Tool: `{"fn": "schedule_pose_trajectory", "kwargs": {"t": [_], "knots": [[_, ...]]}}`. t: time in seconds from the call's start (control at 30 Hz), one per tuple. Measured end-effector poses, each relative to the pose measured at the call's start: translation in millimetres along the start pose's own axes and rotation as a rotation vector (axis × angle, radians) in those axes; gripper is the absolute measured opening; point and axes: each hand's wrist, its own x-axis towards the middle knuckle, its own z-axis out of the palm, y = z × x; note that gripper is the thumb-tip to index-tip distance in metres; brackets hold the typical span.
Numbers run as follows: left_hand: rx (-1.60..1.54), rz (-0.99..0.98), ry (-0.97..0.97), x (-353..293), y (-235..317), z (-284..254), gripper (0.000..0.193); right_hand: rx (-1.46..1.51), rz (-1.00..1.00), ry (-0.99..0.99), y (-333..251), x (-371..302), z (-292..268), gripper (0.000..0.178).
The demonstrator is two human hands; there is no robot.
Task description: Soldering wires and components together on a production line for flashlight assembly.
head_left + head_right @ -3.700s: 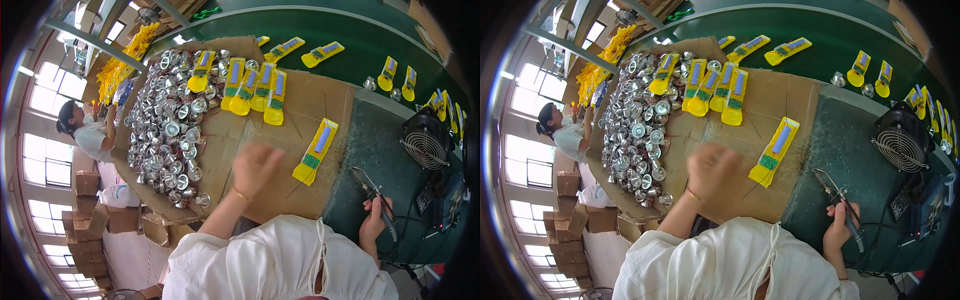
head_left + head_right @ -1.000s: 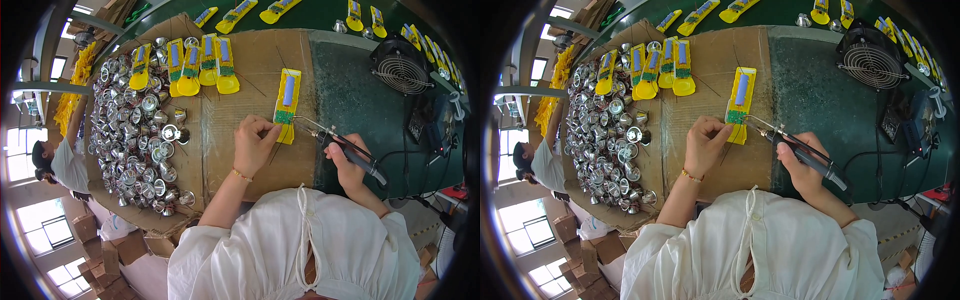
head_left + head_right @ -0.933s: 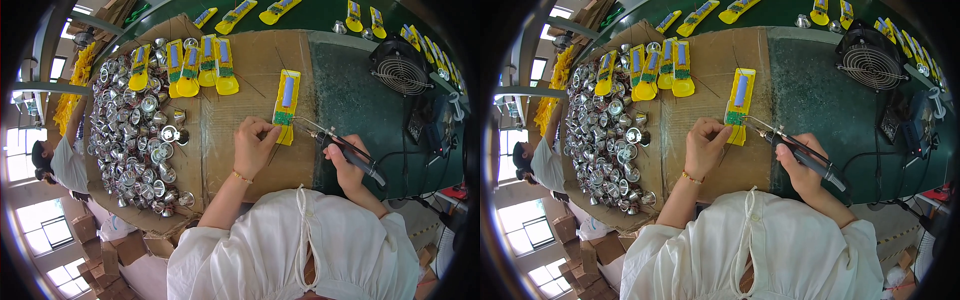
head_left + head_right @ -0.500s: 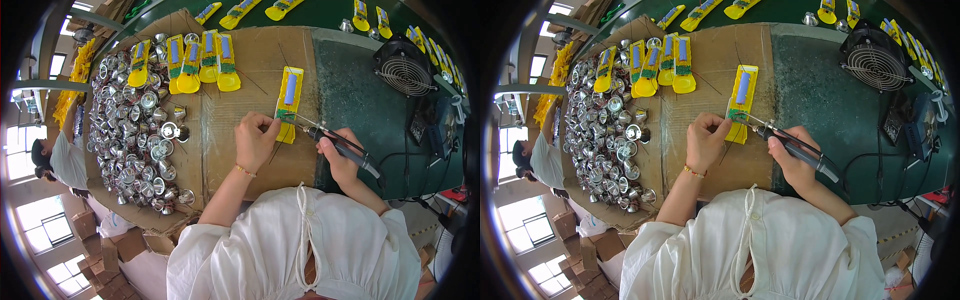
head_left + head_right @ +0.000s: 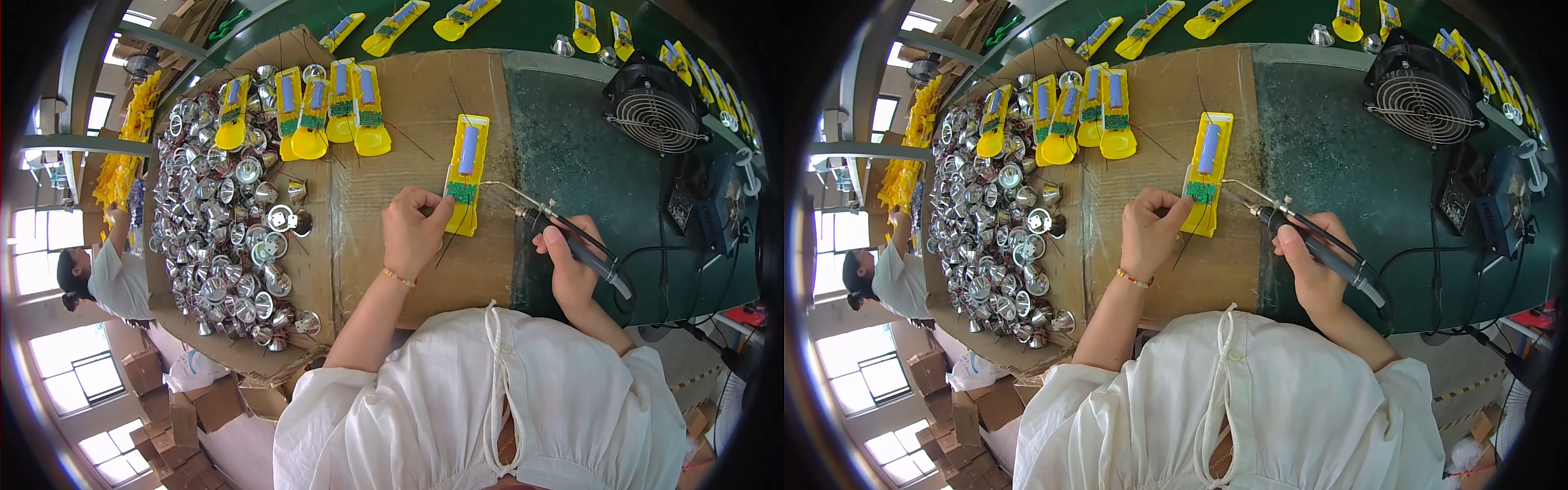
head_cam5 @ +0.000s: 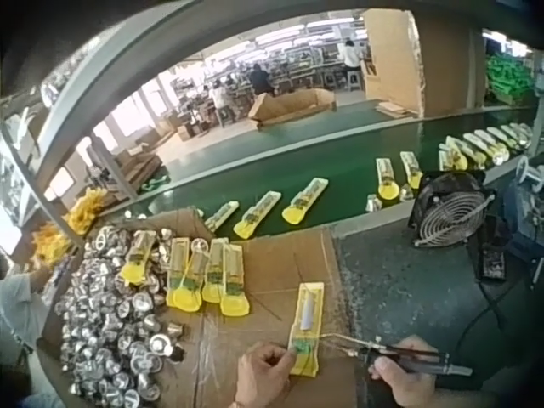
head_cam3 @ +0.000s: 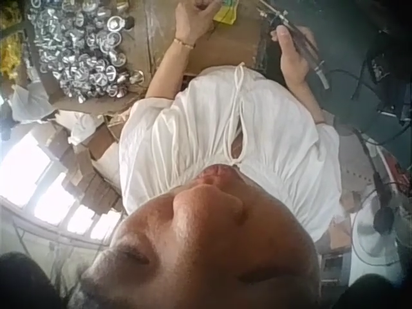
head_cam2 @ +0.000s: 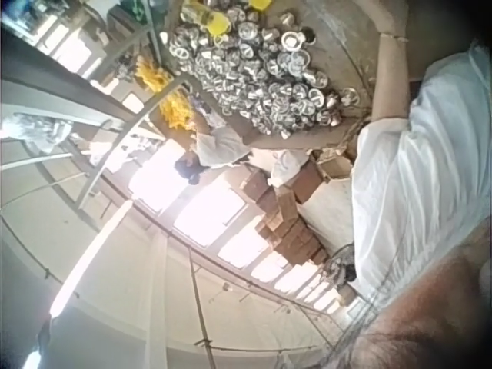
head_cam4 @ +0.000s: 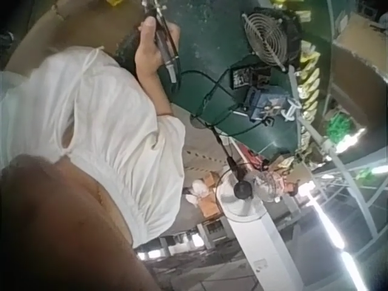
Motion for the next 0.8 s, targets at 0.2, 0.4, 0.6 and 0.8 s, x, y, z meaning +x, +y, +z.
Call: {"fn": "schedule_pose_trajectory", "kwargs": {"t": [0.2,0.4,0.6,0.8], "knots": [[0.038,-0.047,-0.02,2,0,-1,0.015,0.014,-0.017,0.009,3,-1,-12,0.016],[-0.186,-0.207,-0.092,4,17,-12,0.015,0.032,0.015,0.055,-2,-2,-34,0.015],[0.242,-0.009,-0.393,39,37,0,0.015,-0.028,0.068,0.087,0,3,-57,0.014],[0.32,0.242,-0.103,189,92,85,0.023,-0.012,0.149,0.123,2,7,-58,0.013]]}}
